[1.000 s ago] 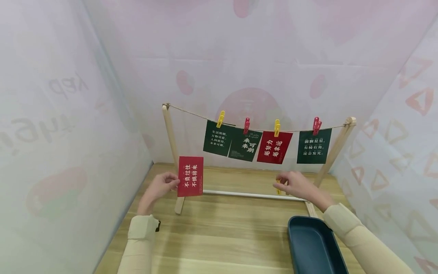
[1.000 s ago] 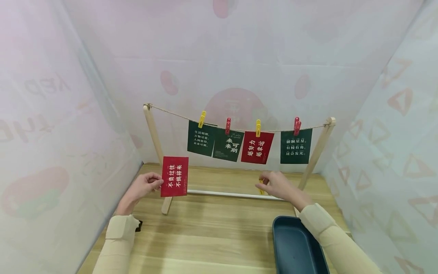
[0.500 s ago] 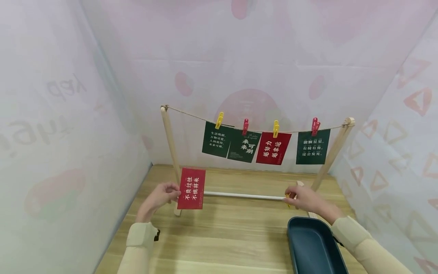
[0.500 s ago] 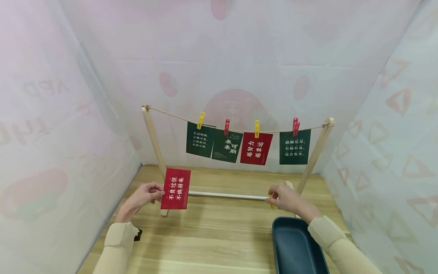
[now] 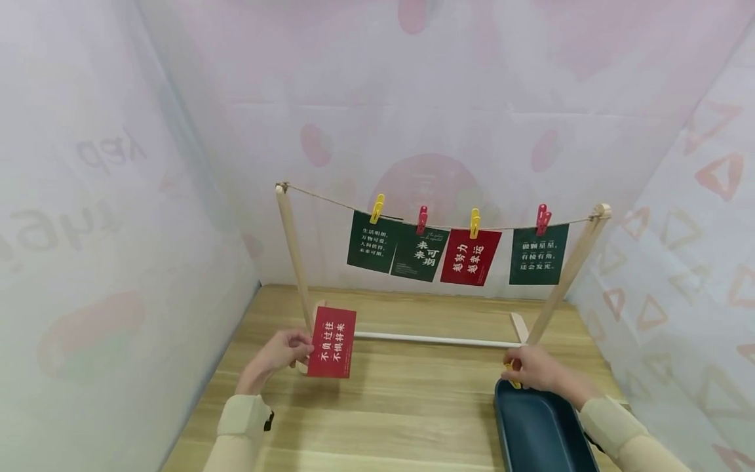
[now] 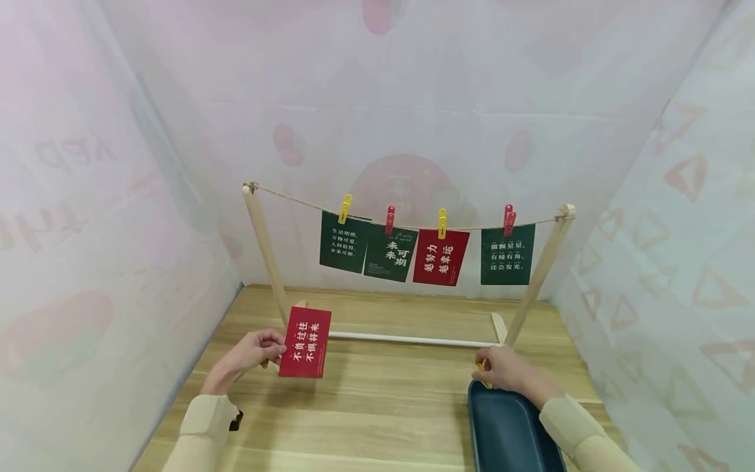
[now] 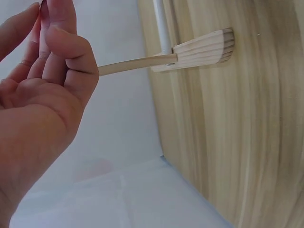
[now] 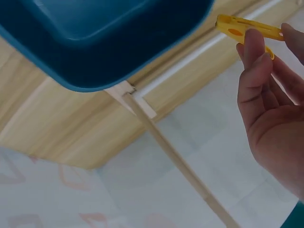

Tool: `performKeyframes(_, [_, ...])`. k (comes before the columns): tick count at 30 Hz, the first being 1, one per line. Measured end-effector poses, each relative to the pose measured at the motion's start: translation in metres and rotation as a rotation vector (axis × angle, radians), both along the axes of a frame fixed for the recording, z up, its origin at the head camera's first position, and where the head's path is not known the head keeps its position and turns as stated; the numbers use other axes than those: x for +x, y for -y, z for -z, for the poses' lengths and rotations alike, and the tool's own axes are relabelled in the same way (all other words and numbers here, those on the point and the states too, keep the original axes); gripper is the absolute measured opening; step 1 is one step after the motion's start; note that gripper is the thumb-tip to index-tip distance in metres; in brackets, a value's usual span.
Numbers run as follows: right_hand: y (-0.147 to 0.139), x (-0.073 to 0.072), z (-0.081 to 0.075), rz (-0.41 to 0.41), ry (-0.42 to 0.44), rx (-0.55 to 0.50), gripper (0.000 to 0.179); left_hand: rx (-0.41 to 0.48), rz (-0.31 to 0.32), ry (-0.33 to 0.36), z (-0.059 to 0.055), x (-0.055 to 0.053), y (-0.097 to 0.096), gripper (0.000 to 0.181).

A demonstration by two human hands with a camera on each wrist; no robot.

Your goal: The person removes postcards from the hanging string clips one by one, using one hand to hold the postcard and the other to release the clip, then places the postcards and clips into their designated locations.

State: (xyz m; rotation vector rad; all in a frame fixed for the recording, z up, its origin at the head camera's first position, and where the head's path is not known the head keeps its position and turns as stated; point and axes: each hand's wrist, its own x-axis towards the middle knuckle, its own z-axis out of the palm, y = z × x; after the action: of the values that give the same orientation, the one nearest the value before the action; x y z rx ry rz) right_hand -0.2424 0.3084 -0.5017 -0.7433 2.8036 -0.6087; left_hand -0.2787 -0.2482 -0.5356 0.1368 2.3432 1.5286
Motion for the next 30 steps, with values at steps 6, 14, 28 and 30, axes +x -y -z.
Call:
performKeyframes(6, [-0.014, 0.008, 0.018, 0.023, -0.023, 0.061, 0.021, 0.007, -0.035, -0.020, 0.011, 0.008, -0.001, 0.021])
performKeyframes(14, [-0.019, 0.013, 0.039, -0.005, -0.028, 0.029, 0.021, 0.023, -0.021, 0.004, 0.026, 0.013, -0.003, 0.016])
performKeyframes(28, [-0.016, 0.020, 0.066, -0.006, -0.036, 0.064, 0.023, 0.074, -0.072, 0.035, 0.049, 0.030, -0.011, 0.020])
performKeyframes(30, [-0.016, 0.021, 0.071, 0.006, -0.035, 0.080, 0.023, 0.070, -0.069, 0.035, 0.052, 0.032, -0.012, 0.020])
